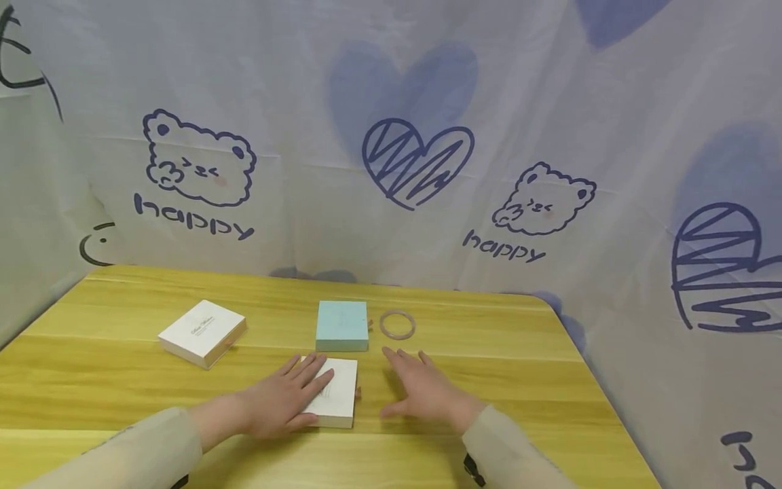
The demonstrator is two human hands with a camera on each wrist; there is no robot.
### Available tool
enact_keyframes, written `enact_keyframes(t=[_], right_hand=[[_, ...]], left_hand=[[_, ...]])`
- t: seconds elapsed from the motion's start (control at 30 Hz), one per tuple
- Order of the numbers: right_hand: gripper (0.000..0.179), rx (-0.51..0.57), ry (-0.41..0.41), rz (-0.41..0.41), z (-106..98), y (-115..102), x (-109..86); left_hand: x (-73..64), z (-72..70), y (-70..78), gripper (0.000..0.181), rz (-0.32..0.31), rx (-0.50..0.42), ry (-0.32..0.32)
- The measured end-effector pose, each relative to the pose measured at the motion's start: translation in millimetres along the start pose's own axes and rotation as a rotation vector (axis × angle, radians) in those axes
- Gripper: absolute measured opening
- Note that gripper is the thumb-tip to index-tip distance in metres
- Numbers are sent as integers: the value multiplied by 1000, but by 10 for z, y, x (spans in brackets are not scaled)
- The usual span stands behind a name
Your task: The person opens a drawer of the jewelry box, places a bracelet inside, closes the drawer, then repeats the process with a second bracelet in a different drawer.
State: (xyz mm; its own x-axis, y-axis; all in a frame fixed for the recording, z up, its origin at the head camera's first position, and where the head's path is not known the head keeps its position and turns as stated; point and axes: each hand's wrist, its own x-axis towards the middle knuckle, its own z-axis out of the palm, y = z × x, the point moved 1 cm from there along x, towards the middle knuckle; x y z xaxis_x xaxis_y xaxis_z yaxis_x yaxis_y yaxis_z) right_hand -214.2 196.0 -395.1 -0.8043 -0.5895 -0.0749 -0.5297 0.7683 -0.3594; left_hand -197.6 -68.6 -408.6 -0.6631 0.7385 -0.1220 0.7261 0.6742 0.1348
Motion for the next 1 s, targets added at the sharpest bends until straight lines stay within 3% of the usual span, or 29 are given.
enact_keyframes(t=[0.17, 0.43, 0.7, 1.0], right_hand=[[96, -10, 50, 18, -121, 76, -70], [92, -47, 96, 29, -198, 151, -110], [90, -32, 75, 22, -203, 134, -152], [87, -31, 80, 28, -221, 154, -235]], left_hand=[[-115, -52, -57, 66, -33, -22, -23], [-219, -118, -109, 75, -152, 21, -82], [-210, -142, -186, 73, -203, 106, -81], [-80, -194, -353, 68, -225, 64, -50]])
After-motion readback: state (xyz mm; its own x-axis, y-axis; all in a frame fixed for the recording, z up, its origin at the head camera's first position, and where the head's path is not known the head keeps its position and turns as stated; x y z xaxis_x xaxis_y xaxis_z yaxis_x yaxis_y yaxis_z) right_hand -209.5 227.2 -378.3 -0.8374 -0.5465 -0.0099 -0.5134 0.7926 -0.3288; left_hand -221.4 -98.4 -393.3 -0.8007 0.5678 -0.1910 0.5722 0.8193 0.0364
